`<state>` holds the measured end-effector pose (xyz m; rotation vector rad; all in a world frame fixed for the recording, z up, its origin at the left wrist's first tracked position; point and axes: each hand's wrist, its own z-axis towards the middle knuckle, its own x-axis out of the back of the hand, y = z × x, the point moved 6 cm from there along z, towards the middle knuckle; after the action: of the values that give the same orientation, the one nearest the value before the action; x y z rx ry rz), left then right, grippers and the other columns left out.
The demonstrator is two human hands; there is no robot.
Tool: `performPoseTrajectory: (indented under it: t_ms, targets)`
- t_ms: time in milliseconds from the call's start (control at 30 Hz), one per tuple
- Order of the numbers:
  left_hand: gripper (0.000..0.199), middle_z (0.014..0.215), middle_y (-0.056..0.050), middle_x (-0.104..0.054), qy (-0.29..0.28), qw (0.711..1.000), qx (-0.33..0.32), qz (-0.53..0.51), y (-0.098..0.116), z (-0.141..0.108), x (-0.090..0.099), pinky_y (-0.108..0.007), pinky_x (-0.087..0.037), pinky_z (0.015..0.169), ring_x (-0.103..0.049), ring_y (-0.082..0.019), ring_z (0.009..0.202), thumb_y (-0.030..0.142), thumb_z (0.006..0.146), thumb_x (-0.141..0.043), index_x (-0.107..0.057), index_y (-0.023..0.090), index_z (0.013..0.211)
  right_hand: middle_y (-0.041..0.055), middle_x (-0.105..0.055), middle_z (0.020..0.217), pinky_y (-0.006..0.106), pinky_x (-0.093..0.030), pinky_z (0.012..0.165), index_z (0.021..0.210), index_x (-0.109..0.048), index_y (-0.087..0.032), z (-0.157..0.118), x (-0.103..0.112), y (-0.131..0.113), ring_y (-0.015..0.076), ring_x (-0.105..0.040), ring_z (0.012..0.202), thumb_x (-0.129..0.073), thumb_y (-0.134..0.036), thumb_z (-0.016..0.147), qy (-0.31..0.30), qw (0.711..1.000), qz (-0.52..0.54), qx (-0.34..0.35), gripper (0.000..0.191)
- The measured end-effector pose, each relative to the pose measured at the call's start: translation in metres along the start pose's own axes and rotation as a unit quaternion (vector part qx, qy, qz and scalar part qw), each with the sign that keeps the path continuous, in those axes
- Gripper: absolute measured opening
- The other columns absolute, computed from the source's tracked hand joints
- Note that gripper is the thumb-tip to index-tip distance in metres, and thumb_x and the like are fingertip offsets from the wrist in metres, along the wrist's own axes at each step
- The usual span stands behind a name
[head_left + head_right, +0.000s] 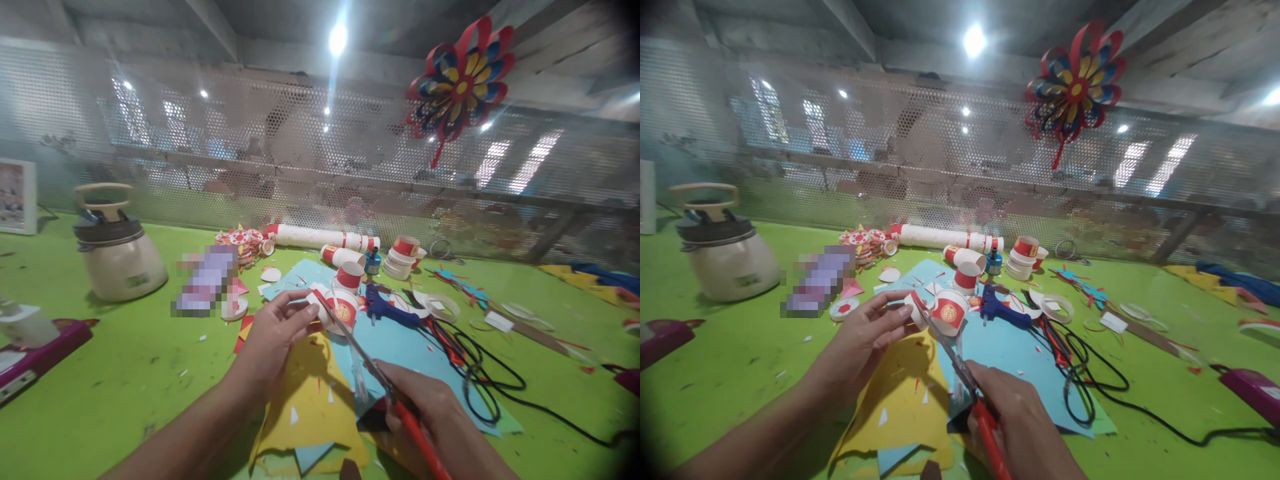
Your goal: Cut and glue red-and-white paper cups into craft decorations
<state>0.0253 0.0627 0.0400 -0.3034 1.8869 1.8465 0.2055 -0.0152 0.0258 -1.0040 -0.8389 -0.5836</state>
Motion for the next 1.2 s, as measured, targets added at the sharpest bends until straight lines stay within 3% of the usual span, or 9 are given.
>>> performPoseTrajectory:
  t_ms: [367, 533, 733, 1200]
  targets:
    - [0.03, 0.082, -0.006, -0.065, -0.007, 1.0, 0.015, -0.004, 0.003, 0.0007, 0.0018, -0.035, -0.053, 0.078, -0.064, -0.018, 0.077, 0.023, 0.072, -0.075, -0.062, 0.013, 0.097, -0.0038, -0.067, 0.079, 0.021, -0.043, 0.061, 0.096, -0.063, -0.026, 0.0011, 0.0002, -0.0004, 0.014, -0.06, 0.067, -0.05, -0.022, 0.085, -0.005, 1.0, 0.018, -0.008, 0.017]
    - [0.029, 0.088, -0.007, -0.063, -0.014, 1.0, -0.005, 0.007, 0.0074, 0.0022, 0.0017, -0.035, -0.054, 0.078, -0.063, -0.018, 0.08, 0.025, 0.073, -0.076, -0.064, 0.014, 0.096, 0.0025, -0.069, 0.09, 0.03, -0.046, 0.07, 0.105, -0.062, -0.024, 0.0019, 0.0029, -0.0022, 0.0206, -0.062, 0.079, -0.046, -0.029, 0.088, -0.028, 0.999, 0.02, -0.018, 0.023]
    - [0.028, 0.093, -0.007, -0.061, -0.008, 0.999, -0.023, 0.027, 0.0065, 0.0002, -0.0006, -0.036, -0.054, 0.081, -0.061, -0.017, 0.081, 0.027, 0.072, -0.076, -0.065, 0.014, 0.093, 0.0061, -0.068, 0.093, 0.035, -0.046, 0.076, 0.11, -0.06, -0.021, 0.0004, 0.002, -0.0002, 0.0235, -0.062, 0.085, -0.046, -0.021, 0.083, -0.043, 0.998, 0.017, -0.033, 0.031]
    - [0.027, 0.085, -0.007, -0.064, 0.005, 1.0, -0.013, 0.022, 0.0067, -0.0038, -0.0033, -0.036, -0.053, 0.078, -0.062, -0.018, 0.076, 0.027, 0.07, -0.077, -0.065, 0.013, 0.09, -0.0013, -0.069, 0.085, 0.024, -0.045, 0.067, 0.099, -0.061, -0.024, 0.0006, -0.0002, -0.002, 0.0162, -0.062, 0.074, -0.048, -0.016, 0.083, -0.019, 1.0, 0.013, -0.018, 0.022]
